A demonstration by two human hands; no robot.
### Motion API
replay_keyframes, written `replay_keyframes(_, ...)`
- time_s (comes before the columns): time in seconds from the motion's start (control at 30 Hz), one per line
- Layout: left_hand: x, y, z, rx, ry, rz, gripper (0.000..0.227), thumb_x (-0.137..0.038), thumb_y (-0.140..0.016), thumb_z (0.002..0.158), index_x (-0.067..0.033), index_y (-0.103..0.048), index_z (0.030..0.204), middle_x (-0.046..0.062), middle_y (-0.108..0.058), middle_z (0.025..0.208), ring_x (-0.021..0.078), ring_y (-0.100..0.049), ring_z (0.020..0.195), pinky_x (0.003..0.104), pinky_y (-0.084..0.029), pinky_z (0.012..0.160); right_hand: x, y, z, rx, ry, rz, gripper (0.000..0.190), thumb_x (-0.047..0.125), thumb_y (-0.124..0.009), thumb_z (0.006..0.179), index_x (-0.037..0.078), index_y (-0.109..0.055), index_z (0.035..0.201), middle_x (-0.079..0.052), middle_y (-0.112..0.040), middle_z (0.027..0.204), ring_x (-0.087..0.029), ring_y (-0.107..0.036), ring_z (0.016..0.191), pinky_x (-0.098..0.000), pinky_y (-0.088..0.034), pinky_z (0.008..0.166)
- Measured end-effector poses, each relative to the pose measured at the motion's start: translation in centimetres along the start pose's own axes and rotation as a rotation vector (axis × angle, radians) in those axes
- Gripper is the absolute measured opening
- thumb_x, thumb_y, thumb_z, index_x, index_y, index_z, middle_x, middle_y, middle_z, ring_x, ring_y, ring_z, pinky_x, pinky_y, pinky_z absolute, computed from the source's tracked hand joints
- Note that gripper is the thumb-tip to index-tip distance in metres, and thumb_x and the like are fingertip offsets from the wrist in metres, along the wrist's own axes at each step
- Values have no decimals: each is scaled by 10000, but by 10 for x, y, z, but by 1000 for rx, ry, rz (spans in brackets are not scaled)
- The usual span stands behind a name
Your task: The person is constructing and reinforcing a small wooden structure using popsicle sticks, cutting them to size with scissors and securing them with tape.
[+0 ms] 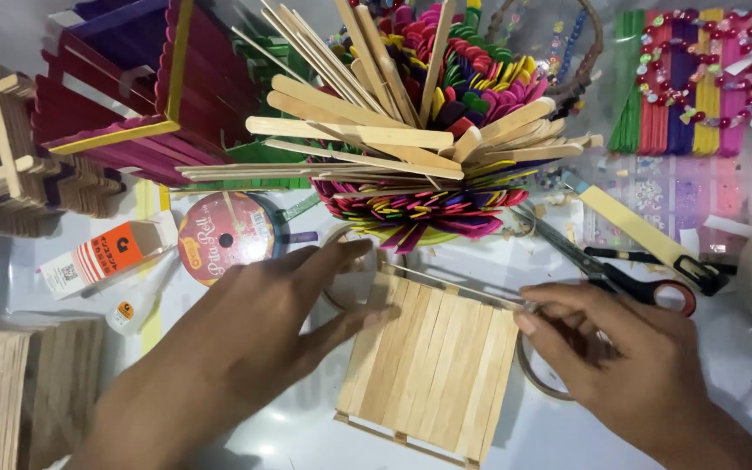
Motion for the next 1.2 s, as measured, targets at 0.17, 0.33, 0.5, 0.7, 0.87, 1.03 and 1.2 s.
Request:
replay_keyframes(0.17, 6, -26, -31, -32, -101, 379, 926, -757, -726, 805, -192, -457, 1487, 141, -496, 1502, 400, -570, 1220, 549, -562, 789, 2, 12, -8, 156, 281, 0, 769, 507, -868, 673, 105, -637, 1286, -149, -593, 1364, -276, -604, 1262, -391, -472, 1075)
replay_keyframes(0.33, -1, -61, -24, -96, -330, 595, 1735, -1167, -912, 346, -238, -236, 1646, 192, -232, 1672, 383, -244, 1519, 492, -265, 1163, 15, -7, -24, 247, 471, -139, 929, 802, -320, 869, 149, -378, 1528, -246, -357, 1626, -468, -386, 1537, -617, -339, 1199)
replay_keyframes(0.5, -12, -70, -9, -141, -402, 681, 1889, -1173, -856, 226, -235, -88, 1674, 220, -159, 1683, 388, -207, 1541, 595, -108, 1259, 15, -14, -21, 184, 468, -282, 1043, 841, -397, 838, 69, -359, 1538, -307, -388, 1575, -484, -445, 1460, -584, -359, 1182)
replay_keyframes(0.7, -20, -61, -8, -192, -283, 566, 1420, -1085, -590, 588, -216, -229, 1652, 189, -475, 1450, 394, -446, 1334, 587, -223, 1218, 6, -11, -16, 272, 398, -140, 1127, 816, -565, 780, 95, -246, 1585, -264, -311, 1628, -460, -358, 1525, -602, -314, 1199)
replay_keyframes(0.87, -22, -61, -6, -196, -294, 663, 1740, -1116, -813, 308, -244, -156, 1663, 179, -377, 1575, 355, -427, 1393, 610, -248, 1182, -3, -12, -15, 286, 422, -98, 1206, 760, -754, 741, 96, -222, 1596, -260, -306, 1626, -448, -366, 1527, -581, -332, 1212)
replay_keyframes(1.03, -24, -60, 0, -157, -357, 591, 1738, -1023, -878, 310, -193, -163, 1659, 156, -434, 1507, 340, -418, 1374, 650, -225, 1171, -10, -13, -20, 331, 372, -145, 1523, 663, -1037, 481, 115, -178, 1613, -242, -281, 1638, -424, -376, 1509, -519, -367, 1160)
replay_keyframes(1.2, -23, -54, -1, -120, -377, 425, 1687, -918, -971, 343, -163, -211, 1647, 192, -452, 1415, 365, -419, 1358, 657, -189, 1181, -12, 7, -12, 444, 372, 230, 1405, 535, -988, 645, 146, -73, 1638, -253, -75, 1743, -455, -103, 1647, -563, -180, 1294)
Point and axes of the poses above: each hand's wrist, its own z-axis towards the middle knuckle, its own y-axis out of the back of the hand, x = y × z, the point moved 1 cm from there along z, towards the middle knuckle
